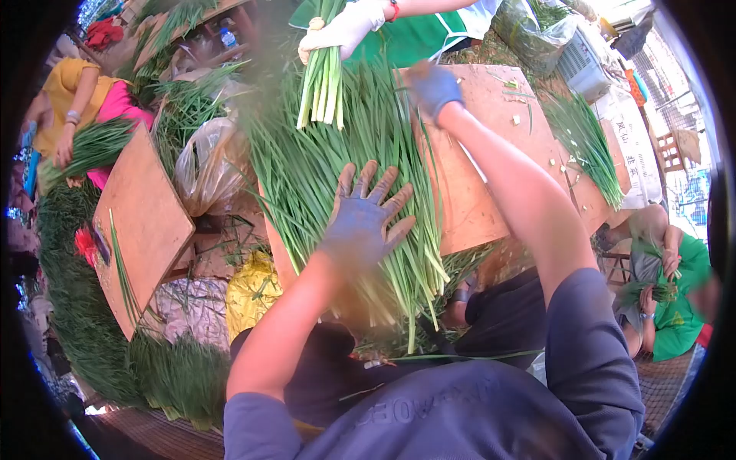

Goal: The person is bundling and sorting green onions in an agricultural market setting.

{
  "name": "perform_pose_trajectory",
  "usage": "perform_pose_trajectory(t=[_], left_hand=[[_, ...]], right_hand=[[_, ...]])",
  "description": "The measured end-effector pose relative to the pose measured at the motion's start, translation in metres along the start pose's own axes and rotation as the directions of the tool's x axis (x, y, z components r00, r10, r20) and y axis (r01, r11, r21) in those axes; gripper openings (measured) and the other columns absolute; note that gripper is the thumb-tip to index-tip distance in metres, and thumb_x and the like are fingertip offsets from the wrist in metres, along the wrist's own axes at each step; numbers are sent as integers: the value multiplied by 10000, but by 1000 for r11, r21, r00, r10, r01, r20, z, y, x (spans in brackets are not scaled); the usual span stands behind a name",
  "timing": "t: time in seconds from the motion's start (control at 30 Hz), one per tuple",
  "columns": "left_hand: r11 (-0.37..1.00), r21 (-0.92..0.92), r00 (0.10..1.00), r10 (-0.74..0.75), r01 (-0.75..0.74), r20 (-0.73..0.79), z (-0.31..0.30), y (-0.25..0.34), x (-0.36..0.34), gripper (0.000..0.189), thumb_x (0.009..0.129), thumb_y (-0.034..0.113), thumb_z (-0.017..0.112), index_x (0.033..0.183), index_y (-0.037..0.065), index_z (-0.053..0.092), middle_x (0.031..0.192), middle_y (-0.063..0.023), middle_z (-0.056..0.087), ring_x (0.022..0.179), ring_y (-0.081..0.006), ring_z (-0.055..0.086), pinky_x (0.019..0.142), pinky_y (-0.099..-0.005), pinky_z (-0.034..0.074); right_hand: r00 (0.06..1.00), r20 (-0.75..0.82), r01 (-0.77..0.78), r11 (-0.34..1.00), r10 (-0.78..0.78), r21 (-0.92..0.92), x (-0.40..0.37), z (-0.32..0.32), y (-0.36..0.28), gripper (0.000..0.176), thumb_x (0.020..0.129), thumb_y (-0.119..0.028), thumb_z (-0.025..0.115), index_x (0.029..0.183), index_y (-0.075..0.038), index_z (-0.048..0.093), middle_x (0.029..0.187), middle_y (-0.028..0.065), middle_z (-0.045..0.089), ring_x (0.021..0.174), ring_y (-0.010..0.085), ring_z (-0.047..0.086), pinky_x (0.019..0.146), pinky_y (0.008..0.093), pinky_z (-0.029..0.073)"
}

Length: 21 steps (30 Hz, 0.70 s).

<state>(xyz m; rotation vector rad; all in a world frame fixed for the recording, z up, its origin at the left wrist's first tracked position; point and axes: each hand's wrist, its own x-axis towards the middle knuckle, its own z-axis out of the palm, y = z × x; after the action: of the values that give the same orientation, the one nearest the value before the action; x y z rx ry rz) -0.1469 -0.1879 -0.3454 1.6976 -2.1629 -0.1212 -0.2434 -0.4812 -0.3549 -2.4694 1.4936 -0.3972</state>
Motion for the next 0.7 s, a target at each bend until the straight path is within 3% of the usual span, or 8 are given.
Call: perform_pose_trajectory(t=[0.07,0.1,0.17,0.2,0.27,0.37,0.6,0.7], left_hand=[[1000,-6,1000,-6,6,3,0,1,0,504,917,425,572,1349,166,578,1449,-154,482,1398,-404,343,1179,-563,123],[1000,-11,1000,-4,4,5,1,2,-1,504,917,425,572,1349,166,578,1449,-154,482,1398,-404,343,1179,-563,123],[1000,15,1000,3,-3,2,2,0,0,499,917,428,569,1347,175,581,1457,-151,475,1401,-402,340,1182,-560,111],[1000,16,1000,0,-1,4,3,0,-1,499,917,428,569,1347,175,581,1457,-151,475,1401,-402,340,1182,-560,111],[1000,27,1000,5,-5,14,4,0,-1,498,923,436,558,1353,185,576,1468,-149,464,1404,-400,337,1184,-557,100],[999,31,1000,-8,8,27,3,-1,-2,503,928,444,550,1366,196,565,1478,-147,454,1407,-399,333,1183,-557,102],[1000,21,1000,-9,9,2,3,-1,-2,499,934,442,543,1360,185,568,1466,-154,464,1397,-404,352,1176,-569,126],[999,32,999,-6,5,39,0,-1,1,502,931,443,545,1357,177,571,1466,-152,466,1396,-403,356,1172,-574,140]], right_hand=[[988,-153,16,944,37,329,-18,-25,5,303,942,-336,519,1040,-88,664,1046,203,683,1006,402,638,876,466,503],[988,-151,11,945,41,327,-34,-29,-3,303,942,-336,519,1040,-88,664,1046,203,683,1006,402,638,876,466,503],[912,12,402,901,-409,164,-56,-29,-35,283,951,-292,508,1109,-99,642,1052,205,681,1004,405,638,878,466,502],[912,13,403,900,-410,167,-56,-22,-47,283,951,-292,508,1109,-99,642,1052,205,681,1004,405,638,878,466,502],[821,320,432,881,-473,192,-55,-10,-62,312,944,-260,524,1206,-117,614,1042,211,678,1009,404,638,875,475,498],[741,398,539,833,-541,127,-48,0,-63,326,933,-220,538,1238,-114,589,1016,216,676,984,406,646,838,488,505],[690,506,614,789,-518,-29,-54,0,-75,296,917,-204,541,1175,-80,617,1020,199,686,947,401,655,843,484,514],[688,505,694,677,-521,-246,-56,11,-73,224,878,-189,563,1052,-87,662,1001,172,693,948,379,666,816,472,523]])
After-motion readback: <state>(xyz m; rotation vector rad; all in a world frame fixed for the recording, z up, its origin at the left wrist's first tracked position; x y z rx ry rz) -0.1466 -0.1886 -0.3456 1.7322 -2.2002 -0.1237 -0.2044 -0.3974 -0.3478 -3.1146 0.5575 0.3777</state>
